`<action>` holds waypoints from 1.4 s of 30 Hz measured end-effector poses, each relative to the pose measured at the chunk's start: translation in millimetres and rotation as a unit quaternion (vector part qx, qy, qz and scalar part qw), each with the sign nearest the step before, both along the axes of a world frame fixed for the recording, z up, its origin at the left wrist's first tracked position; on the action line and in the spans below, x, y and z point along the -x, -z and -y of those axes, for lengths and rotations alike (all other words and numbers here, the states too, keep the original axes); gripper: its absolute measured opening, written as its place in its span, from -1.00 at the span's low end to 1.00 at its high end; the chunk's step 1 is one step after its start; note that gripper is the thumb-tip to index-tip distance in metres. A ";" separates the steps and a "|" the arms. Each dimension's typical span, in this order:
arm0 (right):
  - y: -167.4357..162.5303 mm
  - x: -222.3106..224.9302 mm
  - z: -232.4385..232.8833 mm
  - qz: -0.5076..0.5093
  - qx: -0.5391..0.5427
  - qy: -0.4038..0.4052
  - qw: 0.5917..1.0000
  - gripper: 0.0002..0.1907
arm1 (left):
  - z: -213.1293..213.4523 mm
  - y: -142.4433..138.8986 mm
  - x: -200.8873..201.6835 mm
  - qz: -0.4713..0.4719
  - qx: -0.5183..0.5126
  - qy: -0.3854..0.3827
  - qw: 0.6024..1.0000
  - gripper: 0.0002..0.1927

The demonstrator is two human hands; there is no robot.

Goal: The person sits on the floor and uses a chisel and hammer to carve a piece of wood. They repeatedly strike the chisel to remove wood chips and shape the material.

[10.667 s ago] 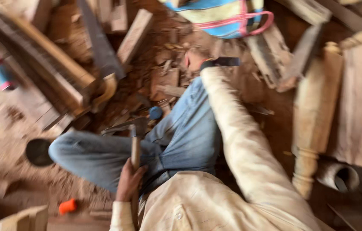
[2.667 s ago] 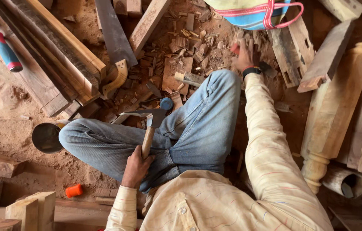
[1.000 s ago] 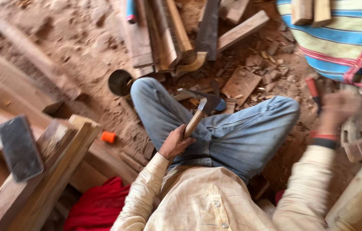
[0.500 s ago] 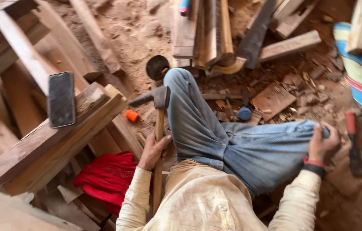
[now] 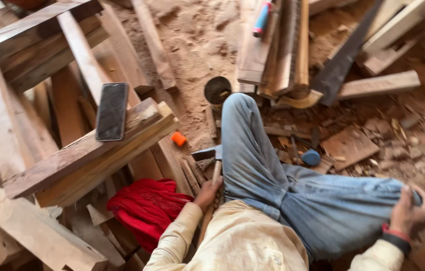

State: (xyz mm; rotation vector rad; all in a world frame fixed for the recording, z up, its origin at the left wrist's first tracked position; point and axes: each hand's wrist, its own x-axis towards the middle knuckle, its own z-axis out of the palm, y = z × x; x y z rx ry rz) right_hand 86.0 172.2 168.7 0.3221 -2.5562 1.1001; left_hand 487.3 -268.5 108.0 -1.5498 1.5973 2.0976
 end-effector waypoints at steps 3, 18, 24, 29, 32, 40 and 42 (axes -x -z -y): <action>-2.0 3.8 4.1 0.023 0.098 -0.013 0.995 -0.78 | -7.1 -6.0 7.0 -0.008 0.219 0.128 0.967 -0.43; -0.4 -5.8 -10.2 0.054 0.031 0.076 0.995 -0.73 | 95.9 -147.4 377.1 0.069 0.587 0.247 0.768 -0.31; -19.3 -9.0 -0.5 0.084 -0.006 0.120 0.989 -0.72 | 149.1 -136.1 420.2 0.182 0.471 0.266 0.821 0.19; -29.2 -11.1 7.5 0.108 0.003 0.134 0.985 -0.71 | 130.8 -131.3 411.2 0.180 0.533 0.260 0.784 0.12; -32.5 -12.2 10.6 0.134 0.008 0.151 0.979 -0.70 | 98.7 -140.3 395.8 0.186 0.505 0.340 0.771 -0.02; -26.7 -10.4 7.5 0.072 0.013 0.118 0.990 -0.70 | 105.2 -166.5 400.3 0.091 0.612 0.254 0.743 -0.28; -23.8 -9.2 5.8 0.074 0.016 0.116 0.990 -0.70 | 120.3 -167.6 415.7 0.051 0.606 0.273 0.746 -0.30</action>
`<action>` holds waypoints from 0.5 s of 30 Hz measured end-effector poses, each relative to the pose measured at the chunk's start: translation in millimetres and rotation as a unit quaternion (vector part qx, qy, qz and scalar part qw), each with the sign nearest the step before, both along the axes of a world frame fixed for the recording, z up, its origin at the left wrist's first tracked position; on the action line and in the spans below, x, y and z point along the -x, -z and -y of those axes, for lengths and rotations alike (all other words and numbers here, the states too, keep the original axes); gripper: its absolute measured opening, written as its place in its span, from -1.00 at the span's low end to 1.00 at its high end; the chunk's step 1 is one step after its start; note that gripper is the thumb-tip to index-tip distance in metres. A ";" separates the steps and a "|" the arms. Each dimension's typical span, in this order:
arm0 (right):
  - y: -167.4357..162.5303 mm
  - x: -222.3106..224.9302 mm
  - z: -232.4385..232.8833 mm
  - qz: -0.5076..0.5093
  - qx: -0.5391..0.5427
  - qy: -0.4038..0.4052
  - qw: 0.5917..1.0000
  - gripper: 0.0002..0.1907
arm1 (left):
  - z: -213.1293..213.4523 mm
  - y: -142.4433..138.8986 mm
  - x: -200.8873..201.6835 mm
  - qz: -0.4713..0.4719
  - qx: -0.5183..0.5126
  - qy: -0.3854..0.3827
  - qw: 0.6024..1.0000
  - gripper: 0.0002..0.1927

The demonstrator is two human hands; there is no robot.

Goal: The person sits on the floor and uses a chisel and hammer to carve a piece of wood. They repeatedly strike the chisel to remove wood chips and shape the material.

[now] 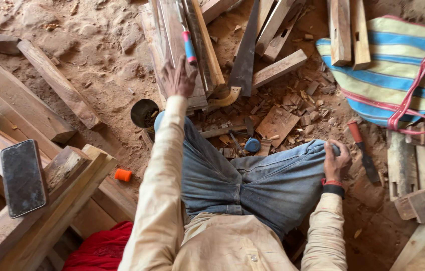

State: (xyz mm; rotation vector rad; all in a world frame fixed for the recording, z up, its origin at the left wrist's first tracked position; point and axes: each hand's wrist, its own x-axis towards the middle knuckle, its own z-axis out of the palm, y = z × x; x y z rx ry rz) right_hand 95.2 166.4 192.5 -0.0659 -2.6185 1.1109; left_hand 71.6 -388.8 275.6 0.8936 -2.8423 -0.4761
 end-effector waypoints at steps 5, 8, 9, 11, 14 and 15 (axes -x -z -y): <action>3.9 2.4 -2.4 -0.015 0.011 -0.007 1.000 -0.70 | 1.5 9.1 37.6 0.042 -0.038 0.124 0.991 -0.20; 4.7 1.5 -4.5 -0.015 0.015 -0.005 1.000 -0.69 | -22.9 17.9 54.0 0.061 0.049 0.101 0.992 -0.33; 5.0 1.1 -5.6 -0.013 0.012 -0.006 1.000 -0.69 | -30.0 20.8 58.0 0.064 0.043 0.095 0.992 -0.27; 6.2 0.1 -8.5 -0.008 0.012 -0.005 1.000 -0.69 | -42.0 22.8 60.7 0.070 0.030 0.080 0.994 -0.16; 9.7 -1.3 -12.7 -0.003 0.016 -0.009 1.000 -0.68 | -45.9 20.5 55.2 0.118 0.038 0.024 0.992 -0.02; 10.9 -1.4 -13.7 -0.012 0.014 -0.014 1.000 -0.68 | -43.6 19.3 52.0 0.095 0.025 -0.012 0.995 0.01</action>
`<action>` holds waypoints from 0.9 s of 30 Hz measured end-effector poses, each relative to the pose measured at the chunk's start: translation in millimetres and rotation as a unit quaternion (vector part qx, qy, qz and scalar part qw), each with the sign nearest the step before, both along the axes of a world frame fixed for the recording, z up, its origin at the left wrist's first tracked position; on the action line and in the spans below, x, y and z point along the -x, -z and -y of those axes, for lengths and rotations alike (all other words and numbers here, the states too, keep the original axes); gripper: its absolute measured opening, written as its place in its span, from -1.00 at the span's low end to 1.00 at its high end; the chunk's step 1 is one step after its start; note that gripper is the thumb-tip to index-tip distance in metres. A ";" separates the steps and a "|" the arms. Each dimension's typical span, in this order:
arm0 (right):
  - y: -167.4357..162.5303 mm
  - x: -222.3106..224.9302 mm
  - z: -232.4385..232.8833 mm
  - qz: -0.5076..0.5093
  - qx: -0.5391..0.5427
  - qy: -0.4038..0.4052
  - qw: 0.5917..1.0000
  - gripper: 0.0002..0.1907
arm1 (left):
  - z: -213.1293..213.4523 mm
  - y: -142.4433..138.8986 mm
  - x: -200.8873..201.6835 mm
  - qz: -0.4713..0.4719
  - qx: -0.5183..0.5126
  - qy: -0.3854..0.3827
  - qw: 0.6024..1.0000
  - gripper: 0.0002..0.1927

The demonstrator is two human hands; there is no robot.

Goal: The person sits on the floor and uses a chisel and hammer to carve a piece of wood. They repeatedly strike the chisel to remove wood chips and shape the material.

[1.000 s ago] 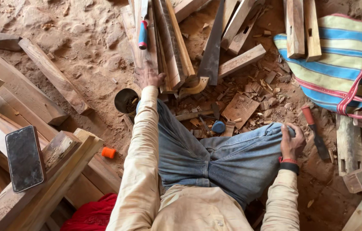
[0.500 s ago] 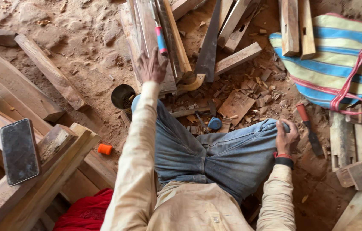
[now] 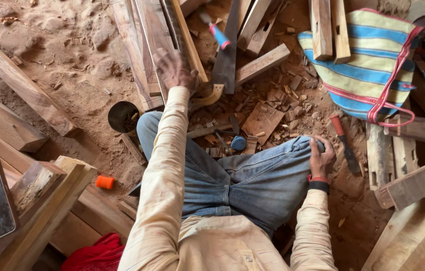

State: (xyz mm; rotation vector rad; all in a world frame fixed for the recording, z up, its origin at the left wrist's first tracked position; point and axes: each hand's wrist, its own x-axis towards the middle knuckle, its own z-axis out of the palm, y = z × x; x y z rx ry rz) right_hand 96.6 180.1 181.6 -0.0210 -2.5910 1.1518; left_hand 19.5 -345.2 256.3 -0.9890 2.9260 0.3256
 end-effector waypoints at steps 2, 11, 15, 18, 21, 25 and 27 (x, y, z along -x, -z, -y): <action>2.1 -0.1 -1.1 -0.005 0.001 -0.003 1.000 -0.68 | 8.9 -1.2 -6.5 -0.048 -0.018 -0.072 0.996 0.06; 1.0 2.8 3.5 -0.002 0.011 0.008 1.000 -0.68 | 37.0 -0.6 -4.6 0.005 -0.096 -0.070 0.993 -0.04; 2.4 5.4 5.6 -0.030 0.021 0.004 0.999 -0.71 | 34.7 -6.8 -9.0 0.072 -0.119 -0.041 0.989 0.21; 2.8 6.9 7.8 -0.030 0.022 0.007 0.999 -0.72 | 30.2 -9.8 -24.6 0.062 -0.140 -0.027 0.988 0.25; 0.8 6.7 10.7 -0.044 0.022 0.002 0.999 -0.72 | 17.7 -2.7 -45.4 0.051 -0.134 -0.002 0.990 0.28; -3.8 4.7 13.5 0.022 0.014 0.051 0.998 -0.74 | -3.9 16.6 -61.6 -0.026 -0.114 -0.036 0.992 0.27; -5.4 3.4 14.0 -0.011 0.006 0.030 0.999 -0.72 | -9.2 25.6 -64.5 -0.037 -0.103 -0.060 0.992 0.29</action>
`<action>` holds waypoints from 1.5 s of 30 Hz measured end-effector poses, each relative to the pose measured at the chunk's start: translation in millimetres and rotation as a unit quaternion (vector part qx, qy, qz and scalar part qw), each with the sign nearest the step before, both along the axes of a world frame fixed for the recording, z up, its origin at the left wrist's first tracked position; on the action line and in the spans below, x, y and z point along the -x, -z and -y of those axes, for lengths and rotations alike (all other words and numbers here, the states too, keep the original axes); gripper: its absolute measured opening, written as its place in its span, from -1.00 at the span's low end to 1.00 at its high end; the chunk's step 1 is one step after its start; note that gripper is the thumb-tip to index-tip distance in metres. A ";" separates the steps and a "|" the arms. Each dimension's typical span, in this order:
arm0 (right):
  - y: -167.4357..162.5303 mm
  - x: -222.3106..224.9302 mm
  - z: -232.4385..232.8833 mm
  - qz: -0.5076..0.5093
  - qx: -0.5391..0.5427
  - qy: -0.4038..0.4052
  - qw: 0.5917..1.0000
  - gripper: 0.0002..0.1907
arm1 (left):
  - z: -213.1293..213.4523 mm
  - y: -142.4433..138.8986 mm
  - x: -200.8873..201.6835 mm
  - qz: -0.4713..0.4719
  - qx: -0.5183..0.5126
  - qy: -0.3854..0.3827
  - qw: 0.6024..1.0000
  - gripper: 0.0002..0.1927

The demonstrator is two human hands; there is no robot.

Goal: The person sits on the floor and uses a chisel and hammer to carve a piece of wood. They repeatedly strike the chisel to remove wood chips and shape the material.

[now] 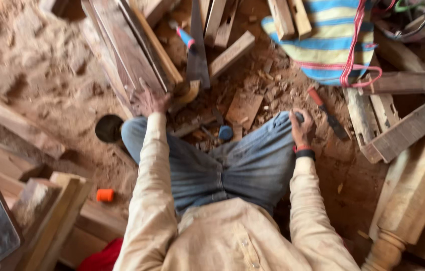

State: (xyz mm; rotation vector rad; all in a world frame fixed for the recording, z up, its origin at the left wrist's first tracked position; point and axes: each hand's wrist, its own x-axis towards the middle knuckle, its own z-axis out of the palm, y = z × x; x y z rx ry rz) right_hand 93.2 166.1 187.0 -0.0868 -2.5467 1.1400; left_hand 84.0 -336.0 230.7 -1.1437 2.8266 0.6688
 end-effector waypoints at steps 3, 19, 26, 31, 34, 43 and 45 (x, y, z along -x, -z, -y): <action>-1.7 0.3 0.9 -0.025 0.009 -0.022 0.999 -0.71 | -4.2 7.9 0.0 0.026 0.023 -0.012 0.999 0.30; -10.4 6.1 4.9 -0.001 0.002 -0.011 1.000 -0.68 | -1.4 12.4 -53.6 -0.434 -0.466 -0.025 0.770 0.29; -14.9 6.5 4.3 0.018 0.021 -0.012 1.000 -0.67 | -23.8 2.2 -82.5 -0.440 -0.426 0.028 0.790 0.35; -6.3 8.3 -1.0 -0.005 0.046 -0.040 0.998 -0.70 | -49.2 -33.5 -110.4 -0.463 -0.379 0.163 0.784 0.34; -10.1 15.0 2.9 -0.050 0.015 -0.047 0.998 -0.74 | -67.0 -53.1 -124.2 -0.454 -0.464 0.197 0.735 0.34; -128.5 77.1 74.7 0.041 0.409 -0.227 0.883 -0.37 | -173.5 -87.5 -162.7 -0.389 -0.552 0.298 0.675 0.32; -143.4 93.1 93.0 0.158 0.581 -0.223 0.767 -0.32 | -201.3 -87.0 -171.2 -0.347 -0.595 0.319 0.651 0.34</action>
